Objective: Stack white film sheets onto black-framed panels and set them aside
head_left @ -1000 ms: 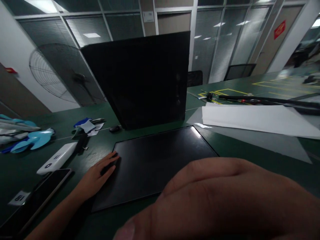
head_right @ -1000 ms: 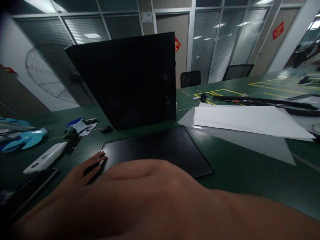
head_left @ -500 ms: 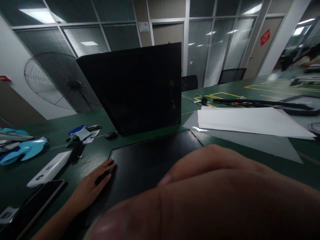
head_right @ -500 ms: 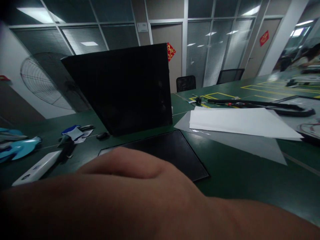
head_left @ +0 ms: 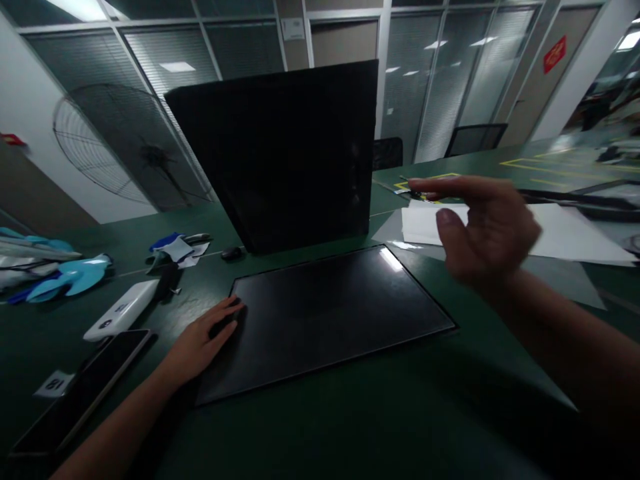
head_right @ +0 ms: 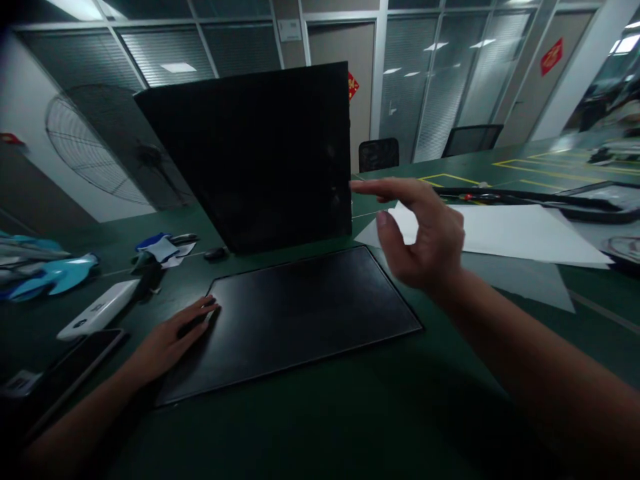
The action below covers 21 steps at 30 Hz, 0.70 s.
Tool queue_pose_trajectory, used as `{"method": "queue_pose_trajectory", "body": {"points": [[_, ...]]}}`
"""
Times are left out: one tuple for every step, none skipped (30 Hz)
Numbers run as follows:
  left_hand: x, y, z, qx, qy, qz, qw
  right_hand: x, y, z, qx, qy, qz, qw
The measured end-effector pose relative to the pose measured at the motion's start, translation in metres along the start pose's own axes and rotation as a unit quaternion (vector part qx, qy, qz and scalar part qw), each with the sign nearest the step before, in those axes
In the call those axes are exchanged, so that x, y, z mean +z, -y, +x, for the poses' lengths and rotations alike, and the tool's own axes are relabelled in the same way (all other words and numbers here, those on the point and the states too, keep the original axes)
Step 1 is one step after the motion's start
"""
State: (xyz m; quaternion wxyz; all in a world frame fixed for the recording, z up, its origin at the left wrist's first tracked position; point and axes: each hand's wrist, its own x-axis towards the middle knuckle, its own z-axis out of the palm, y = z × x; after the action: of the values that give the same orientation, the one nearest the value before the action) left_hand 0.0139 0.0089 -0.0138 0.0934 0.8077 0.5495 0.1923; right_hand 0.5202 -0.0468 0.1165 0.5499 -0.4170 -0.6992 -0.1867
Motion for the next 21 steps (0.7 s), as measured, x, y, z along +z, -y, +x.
{"method": "queue_pose_trajectory", "body": {"points": [[-0.001,-0.001,0.000,-0.003,0.003,-0.003,1.000,0.004,-0.025,-0.005,-0.003,0.013,-0.024,1.000],[-0.001,-0.003,0.000,-0.005,0.007,-0.004,1.000,0.006,-0.051,-0.013,0.024,0.053,-0.065,0.996],[-0.002,-0.004,0.000,-0.008,0.012,-0.002,1.000,0.007,-0.075,-0.022,0.066,0.107,-0.114,0.986],[-0.002,-0.005,0.001,-0.009,0.016,-0.001,1.000,0.007,-0.097,-0.033,0.116,0.171,-0.163,0.965],[-0.003,-0.006,0.001,-0.009,0.018,-0.001,1.000,0.005,-0.116,-0.043,0.141,0.213,-0.174,0.951],[-0.003,-0.007,0.001,-0.009,0.016,0.000,1.000,0.003,-0.132,-0.053,0.155,0.249,-0.179,0.939],[-0.002,-0.007,0.001,-0.010,0.016,0.000,1.000,0.000,-0.145,-0.060,0.170,0.274,-0.186,0.928],[-0.002,-0.007,0.001,-0.010,0.016,0.000,1.000,-0.002,-0.154,-0.066,0.182,0.290,-0.190,0.920],[-0.002,-0.008,0.001,-0.010,0.016,0.000,1.000,-0.003,-0.161,-0.070,0.194,0.301,-0.196,0.913],[-0.002,-0.008,0.001,-0.009,0.015,-0.001,1.000,-0.004,-0.166,-0.072,0.206,0.309,-0.205,0.905],[-0.002,-0.009,0.000,-0.007,0.012,0.000,1.000,-0.004,-0.170,-0.074,0.218,0.318,-0.212,0.898],[-0.003,-0.010,0.000,-0.005,0.009,0.001,1.000,-0.004,-0.173,-0.075,0.229,0.329,-0.217,0.890],[-0.003,-0.011,-0.001,-0.004,0.005,0.004,1.000,-0.003,-0.176,-0.076,0.239,0.343,-0.221,0.881],[-0.004,-0.013,-0.002,-0.004,-0.001,0.007,1.000,-0.002,-0.178,-0.078,0.250,0.357,-0.224,0.872],[-0.005,-0.015,-0.002,-0.006,-0.006,0.012,1.000,-0.001,-0.181,-0.080,0.261,0.370,-0.226,0.862],[-0.005,-0.016,-0.003,-0.008,-0.012,0.017,1.000,0.000,-0.183,-0.083,0.272,0.382,-0.227,0.853],[-0.006,-0.018,-0.004,-0.009,-0.020,0.022,1.000,0.001,-0.185,-0.085,0.284,0.392,-0.229,0.845],[-0.006,-0.019,-0.005,-0.007,-0.029,0.027,0.999,0.001,-0.187,-0.086,0.294,0.400,-0.231,0.837],[-0.007,-0.020,-0.005,-0.003,-0.039,0.033,0.999,0.002,-0.189,-0.087,0.302,0.408,-0.232,0.830],[-0.007,-0.021,-0.006,0.002,-0.048,0.037,0.998,0.002,-0.190,-0.087,0.309,0.414,-0.234,0.824],[-0.008,-0.022,-0.007,0.009,-0.056,0.041,0.998,0.002,-0.190,-0.087,0.314,0.418,-0.236,0.819]]}}
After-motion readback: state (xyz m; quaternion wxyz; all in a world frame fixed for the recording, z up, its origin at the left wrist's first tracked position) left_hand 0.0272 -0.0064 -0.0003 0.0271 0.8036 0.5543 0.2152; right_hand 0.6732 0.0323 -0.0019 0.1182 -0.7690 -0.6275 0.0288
